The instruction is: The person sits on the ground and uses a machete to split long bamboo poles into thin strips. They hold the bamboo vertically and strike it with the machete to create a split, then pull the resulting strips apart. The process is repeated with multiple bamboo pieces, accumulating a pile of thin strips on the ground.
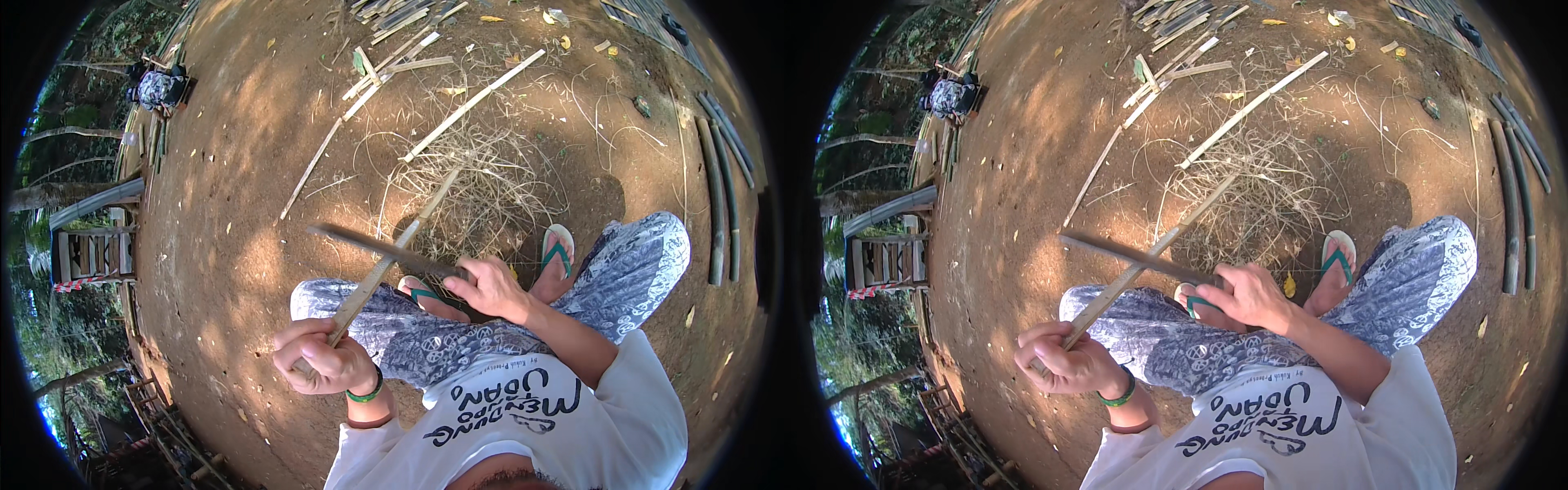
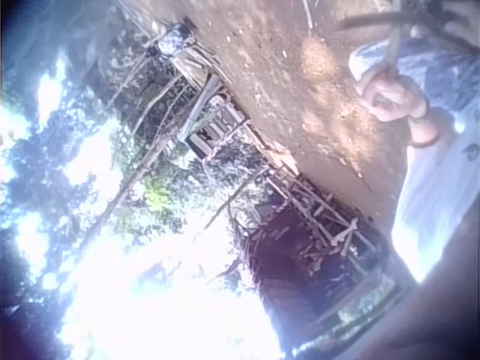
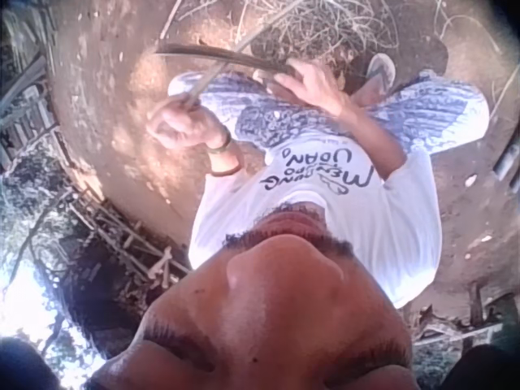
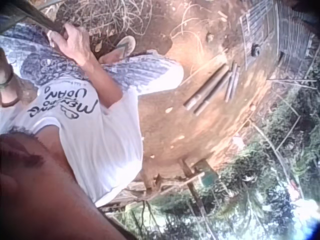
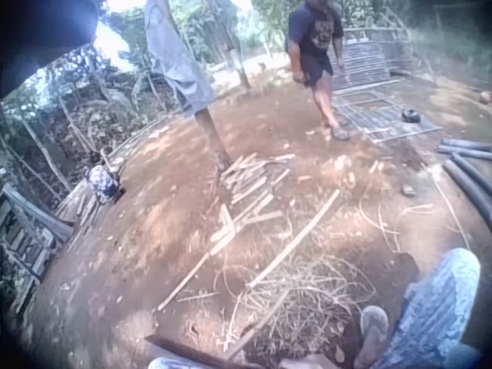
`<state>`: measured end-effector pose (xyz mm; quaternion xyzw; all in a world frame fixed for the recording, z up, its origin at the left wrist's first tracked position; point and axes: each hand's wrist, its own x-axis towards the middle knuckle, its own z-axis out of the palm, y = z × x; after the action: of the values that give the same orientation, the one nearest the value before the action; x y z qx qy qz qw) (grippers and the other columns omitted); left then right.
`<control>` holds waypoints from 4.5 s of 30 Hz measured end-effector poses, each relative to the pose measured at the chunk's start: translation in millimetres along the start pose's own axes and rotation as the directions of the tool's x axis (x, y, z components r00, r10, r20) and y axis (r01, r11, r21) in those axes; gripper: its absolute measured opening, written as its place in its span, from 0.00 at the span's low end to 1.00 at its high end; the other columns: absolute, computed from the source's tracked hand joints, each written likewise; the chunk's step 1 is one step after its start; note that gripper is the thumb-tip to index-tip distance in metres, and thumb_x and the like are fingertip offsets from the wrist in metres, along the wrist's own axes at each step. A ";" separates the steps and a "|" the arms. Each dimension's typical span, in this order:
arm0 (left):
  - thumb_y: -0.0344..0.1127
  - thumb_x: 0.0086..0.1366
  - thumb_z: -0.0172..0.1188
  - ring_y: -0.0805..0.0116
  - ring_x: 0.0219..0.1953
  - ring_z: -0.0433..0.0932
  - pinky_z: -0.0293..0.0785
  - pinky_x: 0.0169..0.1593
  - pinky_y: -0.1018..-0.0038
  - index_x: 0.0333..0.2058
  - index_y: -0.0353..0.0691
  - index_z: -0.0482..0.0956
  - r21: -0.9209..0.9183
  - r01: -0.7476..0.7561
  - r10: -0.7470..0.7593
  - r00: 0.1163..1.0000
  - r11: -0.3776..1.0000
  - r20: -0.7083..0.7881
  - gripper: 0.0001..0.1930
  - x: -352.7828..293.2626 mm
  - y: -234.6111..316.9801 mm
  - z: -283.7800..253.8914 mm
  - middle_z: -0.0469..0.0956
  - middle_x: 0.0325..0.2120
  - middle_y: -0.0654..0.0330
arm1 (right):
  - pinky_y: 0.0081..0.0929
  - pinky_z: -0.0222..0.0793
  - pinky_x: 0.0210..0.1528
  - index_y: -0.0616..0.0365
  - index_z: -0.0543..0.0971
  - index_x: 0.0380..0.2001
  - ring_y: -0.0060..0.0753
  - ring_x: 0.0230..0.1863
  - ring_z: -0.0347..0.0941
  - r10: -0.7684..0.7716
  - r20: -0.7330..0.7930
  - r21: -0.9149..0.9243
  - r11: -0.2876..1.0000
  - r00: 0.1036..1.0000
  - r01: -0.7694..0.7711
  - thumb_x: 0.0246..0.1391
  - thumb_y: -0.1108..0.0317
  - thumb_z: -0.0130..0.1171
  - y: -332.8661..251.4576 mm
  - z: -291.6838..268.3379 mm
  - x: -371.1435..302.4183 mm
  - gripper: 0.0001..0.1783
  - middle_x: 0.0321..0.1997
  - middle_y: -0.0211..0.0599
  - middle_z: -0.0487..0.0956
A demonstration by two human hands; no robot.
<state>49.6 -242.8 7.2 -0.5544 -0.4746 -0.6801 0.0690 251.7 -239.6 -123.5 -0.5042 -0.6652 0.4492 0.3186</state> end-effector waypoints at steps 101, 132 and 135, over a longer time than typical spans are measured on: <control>0.42 0.76 0.50 0.79 0.22 0.55 0.53 0.29 0.79 0.22 0.44 0.56 0.094 0.054 -0.035 0.980 0.994 -0.197 0.22 21.6 -13.3 14.1 0.58 0.17 0.69 | 0.30 0.65 0.18 0.62 0.75 0.24 0.24 0.13 0.68 0.225 0.002 0.411 0.888 0.974 -0.206 0.62 0.47 0.59 -29.1 26.2 1.8 0.27 0.12 0.29 0.72; 0.49 0.76 0.49 0.80 0.16 0.60 0.55 0.24 0.80 0.23 0.45 0.56 0.001 0.023 -0.022 0.982 1.000 -0.188 0.23 18.6 -5.8 34.5 0.60 0.13 0.66 | 0.36 0.55 0.18 0.64 0.74 0.22 0.31 0.11 0.62 0.105 -0.018 0.172 0.980 0.994 -0.101 0.59 0.50 0.62 -8.0 5.5 -0.7 0.25 0.09 0.35 0.64; 0.47 0.76 0.49 0.80 0.15 0.57 0.53 0.22 0.81 0.22 0.45 0.56 0.005 0.012 -0.011 0.975 1.000 -0.220 0.23 23.4 -7.5 38.0 0.58 0.12 0.68 | 0.37 0.62 0.19 0.65 0.76 0.23 0.33 0.13 0.68 0.014 -0.065 0.115 0.993 0.998 -0.007 0.59 0.44 0.59 0.4 11.3 6.3 0.30 0.08 0.37 0.67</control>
<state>62.3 -201.2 19.6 -0.4726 -0.4694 -0.7363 0.1189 240.1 -236.6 -128.5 -0.5031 -0.6249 0.4713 0.3664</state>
